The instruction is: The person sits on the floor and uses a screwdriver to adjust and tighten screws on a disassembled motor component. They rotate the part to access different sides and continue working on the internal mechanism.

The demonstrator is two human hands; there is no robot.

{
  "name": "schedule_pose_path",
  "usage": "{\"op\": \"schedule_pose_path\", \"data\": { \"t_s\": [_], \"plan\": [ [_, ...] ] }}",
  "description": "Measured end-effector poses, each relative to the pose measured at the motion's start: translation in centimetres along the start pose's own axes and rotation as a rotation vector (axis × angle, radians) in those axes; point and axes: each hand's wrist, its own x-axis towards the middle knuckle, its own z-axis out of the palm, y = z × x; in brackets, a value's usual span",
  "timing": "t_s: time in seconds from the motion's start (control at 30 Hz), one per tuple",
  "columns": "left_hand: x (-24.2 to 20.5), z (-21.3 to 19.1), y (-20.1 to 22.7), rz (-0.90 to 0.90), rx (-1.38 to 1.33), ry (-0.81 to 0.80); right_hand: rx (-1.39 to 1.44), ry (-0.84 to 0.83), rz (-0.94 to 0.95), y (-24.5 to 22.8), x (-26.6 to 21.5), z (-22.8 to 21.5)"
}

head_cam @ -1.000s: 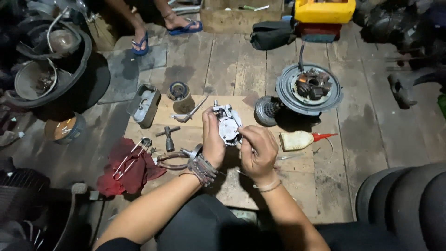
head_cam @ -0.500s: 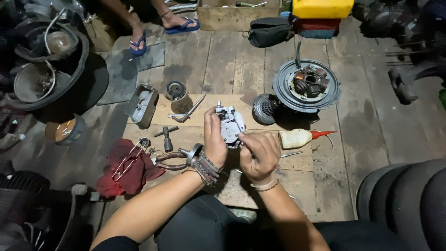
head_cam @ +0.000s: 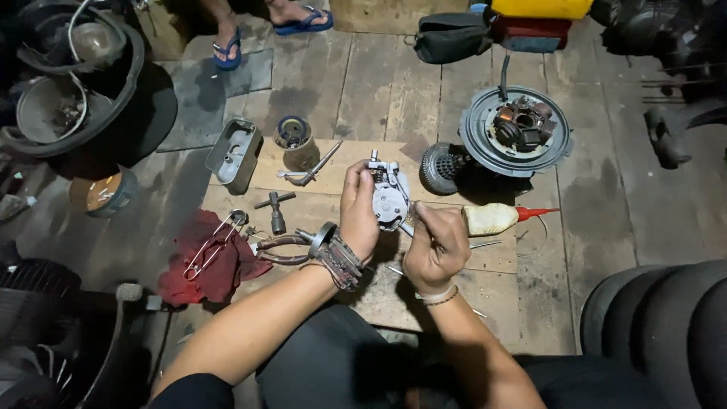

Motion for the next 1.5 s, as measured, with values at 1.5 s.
{"op": "schedule_pose_path", "data": {
  "t_s": [1.5],
  "plan": [
    [1.3, -0.5, -0.6, -0.478, -0.535, 0.097, -0.212, -0.172, 0.008, 6.8, -2.8, -2.9]
  ]
}}
